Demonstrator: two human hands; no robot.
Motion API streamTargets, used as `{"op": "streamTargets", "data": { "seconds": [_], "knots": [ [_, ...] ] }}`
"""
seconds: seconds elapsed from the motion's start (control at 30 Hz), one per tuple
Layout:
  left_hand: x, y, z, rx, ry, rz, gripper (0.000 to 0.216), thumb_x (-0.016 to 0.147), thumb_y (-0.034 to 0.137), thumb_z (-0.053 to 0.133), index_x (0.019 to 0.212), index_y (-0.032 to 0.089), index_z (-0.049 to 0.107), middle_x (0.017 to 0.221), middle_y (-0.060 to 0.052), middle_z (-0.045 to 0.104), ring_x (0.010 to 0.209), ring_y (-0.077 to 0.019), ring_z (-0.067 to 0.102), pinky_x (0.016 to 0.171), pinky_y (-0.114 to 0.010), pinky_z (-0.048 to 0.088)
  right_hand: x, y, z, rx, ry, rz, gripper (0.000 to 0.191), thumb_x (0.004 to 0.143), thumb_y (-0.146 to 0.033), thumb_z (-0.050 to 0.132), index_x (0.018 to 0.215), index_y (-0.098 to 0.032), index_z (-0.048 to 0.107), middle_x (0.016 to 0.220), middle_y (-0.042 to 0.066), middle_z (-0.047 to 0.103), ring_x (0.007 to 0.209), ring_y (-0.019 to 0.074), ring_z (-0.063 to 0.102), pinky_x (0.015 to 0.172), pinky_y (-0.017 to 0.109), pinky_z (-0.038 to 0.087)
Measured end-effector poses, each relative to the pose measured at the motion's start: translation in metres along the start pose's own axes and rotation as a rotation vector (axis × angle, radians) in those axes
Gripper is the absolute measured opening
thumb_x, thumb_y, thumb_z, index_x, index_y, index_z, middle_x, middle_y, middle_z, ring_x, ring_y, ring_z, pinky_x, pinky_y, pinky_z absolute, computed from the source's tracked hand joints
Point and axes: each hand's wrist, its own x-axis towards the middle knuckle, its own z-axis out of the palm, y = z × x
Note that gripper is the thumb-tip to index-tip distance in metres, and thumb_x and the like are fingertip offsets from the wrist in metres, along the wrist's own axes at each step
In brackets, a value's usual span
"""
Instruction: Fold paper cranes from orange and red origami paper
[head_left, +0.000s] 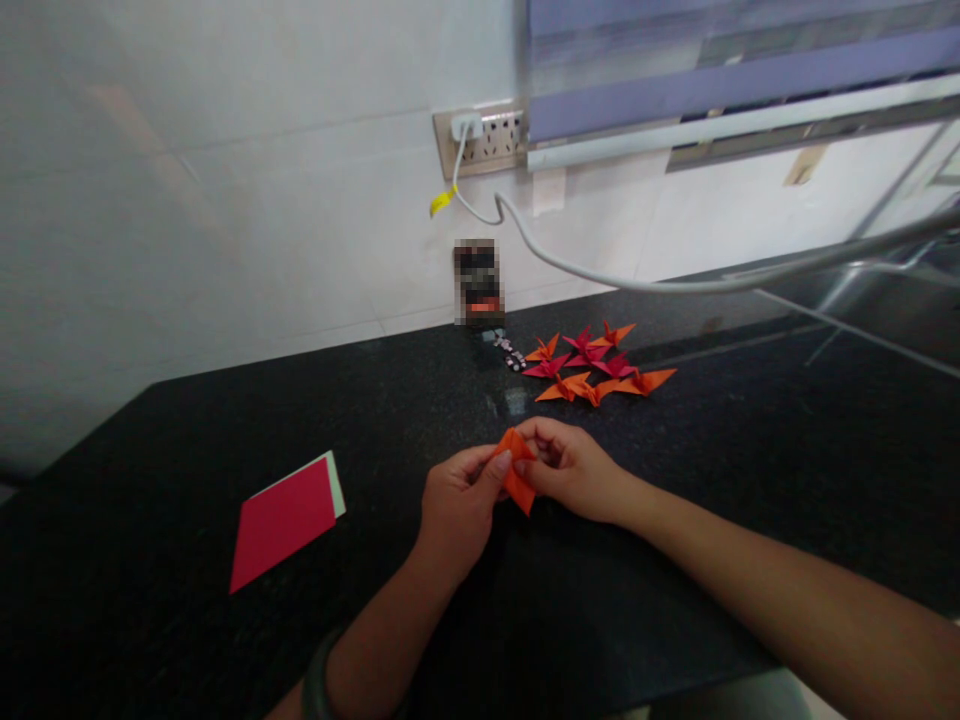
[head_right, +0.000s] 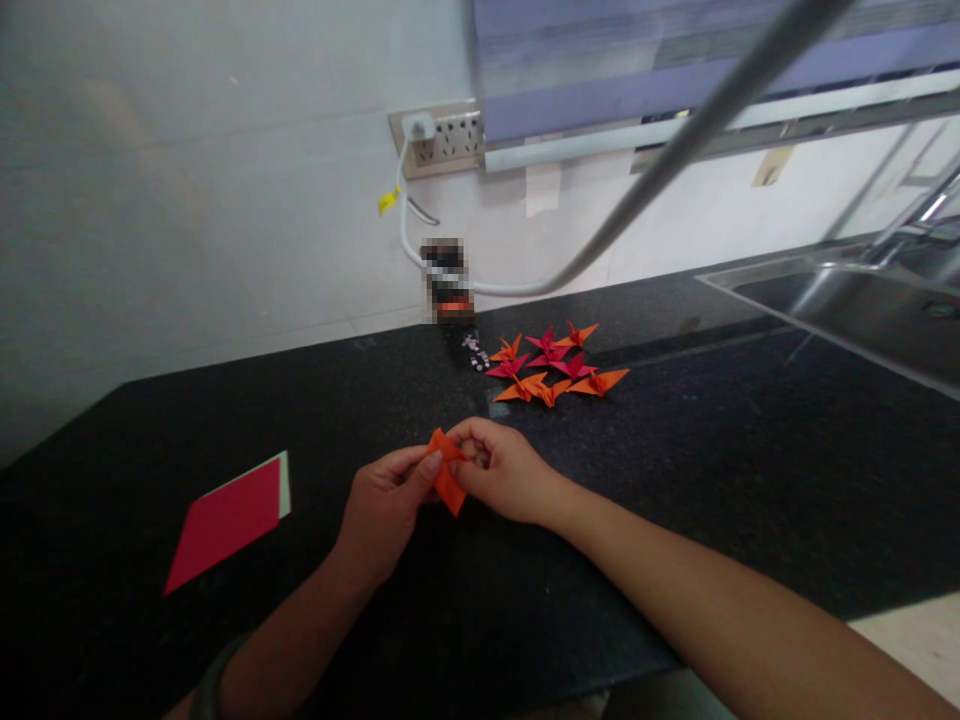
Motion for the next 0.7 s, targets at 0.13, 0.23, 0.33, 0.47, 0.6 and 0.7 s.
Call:
{"op": "streamTargets", "data": {
  "seconds": [0.13,0.23,0.33,0.47,0.6,0.7],
  "knots": [
    [-0.0015,0.0042,0.0004,0.025,-0.004,0.049,0.016,0.07,0.027,0.064,0.081,0.018,0.071,0.067,-0.002,0.069,0.06,-0.0142,0.061,0.056,-0.022,0.048,-0.0001,-0.0019,-0.0007,0.045,0.001,0.009,0.018,0.072,-0.022,0.06,0.087,-0.014,0.054,0.057,-0.007,0.043,0.046,0.0038,0.038,0.043,0.017,0.031],
    [-0.0011,0.0052,-0.0011,0.028,0.025,0.041,0.017,0.071,0.029,0.063,0.08,0.017,0.071,0.063,-0.001,0.068,0.056,-0.0141,0.06,0.052,-0.023,0.047,-0.0002,-0.0052,-0.0022,0.112,-0.023,0.06,0.023,0.075,-0.03,0.057,0.091,-0.014,0.056,0.059,-0.005,0.05,0.046,0.0044,0.043,0.043,0.018,0.036],
    [-0.0001,0.0041,-0.0027,0.0,0.035,0.024,0.02,0.072,0.032,0.061,0.08,0.016,0.07,0.064,-0.002,0.068,0.056,-0.015,0.061,0.054,-0.025,0.049,0.0008,-0.0065,-0.0035,0.219,-0.017,0.119,0.028,0.076,-0.037,0.056,0.092,-0.014,0.057,0.063,-0.002,0.057,0.045,0.0052,0.049,0.045,0.019,0.04],
    [0.0003,0.0015,-0.0035,-0.025,0.013,0.032,0.021,0.073,0.033,0.06,0.083,0.017,0.068,0.065,-0.002,0.068,0.056,-0.0156,0.062,0.056,-0.027,0.05,0.0025,-0.0054,-0.004,0.293,-0.042,0.158,0.032,0.07,-0.038,0.064,0.091,-0.014,0.057,0.061,-0.003,0.058,0.045,0.0054,0.051,0.044,0.019,0.042],
    [0.0005,-0.0009,-0.0033,-0.021,-0.021,0.038,0.021,0.074,0.033,0.058,0.082,0.016,0.067,0.066,-0.003,0.068,0.057,-0.016,0.062,0.055,-0.027,0.05,0.003,-0.0053,-0.004,0.297,-0.056,0.187,0.032,0.067,-0.038,0.067,0.085,-0.013,0.057,0.059,-0.004,0.056,0.046,0.0047,0.049,0.044,0.017,0.042],
    [0.0012,-0.0026,-0.003,-0.02,-0.027,0.027,0.021,0.075,0.034,0.058,0.083,0.016,0.066,0.066,-0.003,0.068,0.057,-0.0156,0.062,0.055,-0.027,0.05,0.0028,-0.0048,-0.0035,0.252,-0.048,0.188,0.031,0.067,-0.039,0.066,0.083,-0.013,0.057,0.058,-0.005,0.055,0.046,0.0037,0.047,0.043,0.016,0.041]
  ]
}}
